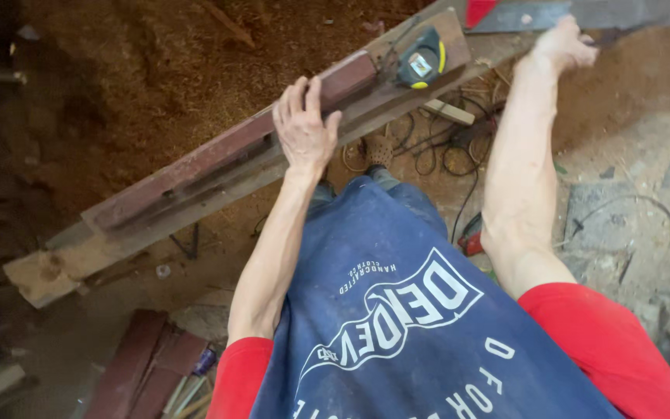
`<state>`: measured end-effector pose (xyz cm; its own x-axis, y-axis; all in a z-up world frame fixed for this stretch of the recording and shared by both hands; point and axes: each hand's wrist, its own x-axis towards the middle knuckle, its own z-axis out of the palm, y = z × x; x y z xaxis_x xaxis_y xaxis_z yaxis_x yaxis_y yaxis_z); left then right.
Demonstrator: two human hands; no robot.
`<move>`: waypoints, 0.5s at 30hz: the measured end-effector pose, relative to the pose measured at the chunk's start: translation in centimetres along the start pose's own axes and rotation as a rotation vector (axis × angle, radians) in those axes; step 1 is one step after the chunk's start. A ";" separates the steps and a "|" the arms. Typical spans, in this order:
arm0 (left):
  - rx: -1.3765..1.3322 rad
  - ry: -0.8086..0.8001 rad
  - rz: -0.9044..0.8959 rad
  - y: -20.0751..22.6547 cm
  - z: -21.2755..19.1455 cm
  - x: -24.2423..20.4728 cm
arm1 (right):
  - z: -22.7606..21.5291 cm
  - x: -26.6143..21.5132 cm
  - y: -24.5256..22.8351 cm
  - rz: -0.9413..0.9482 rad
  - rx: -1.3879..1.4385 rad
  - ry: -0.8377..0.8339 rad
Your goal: The person measures a long wooden plank with a tape measure and marks it with a pencil. They use a try square to draw straight lines across the plank at measured intervals.
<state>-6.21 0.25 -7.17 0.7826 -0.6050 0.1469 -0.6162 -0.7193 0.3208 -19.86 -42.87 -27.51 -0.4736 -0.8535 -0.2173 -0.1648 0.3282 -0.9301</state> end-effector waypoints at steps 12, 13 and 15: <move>-0.367 0.075 -0.088 5.1 -0.4 -4.3 | 0.0 2.1 -1.4 -0.039 0.123 0.113; -0.406 0.034 -0.064 6.1 -0.2 -4.0 | -0.1 1.8 -1.9 -0.045 0.222 0.092; -0.490 -0.055 -0.015 7.8 -0.2 -3.4 | -1.4 0.3 -3.4 0.111 0.528 -0.067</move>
<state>-13.66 -3.22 -4.98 0.7768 -0.6228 0.0935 -0.4808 -0.4905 0.7268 -20.70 -43.69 -24.02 -0.4043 -0.8548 -0.3254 0.3486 0.1849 -0.9188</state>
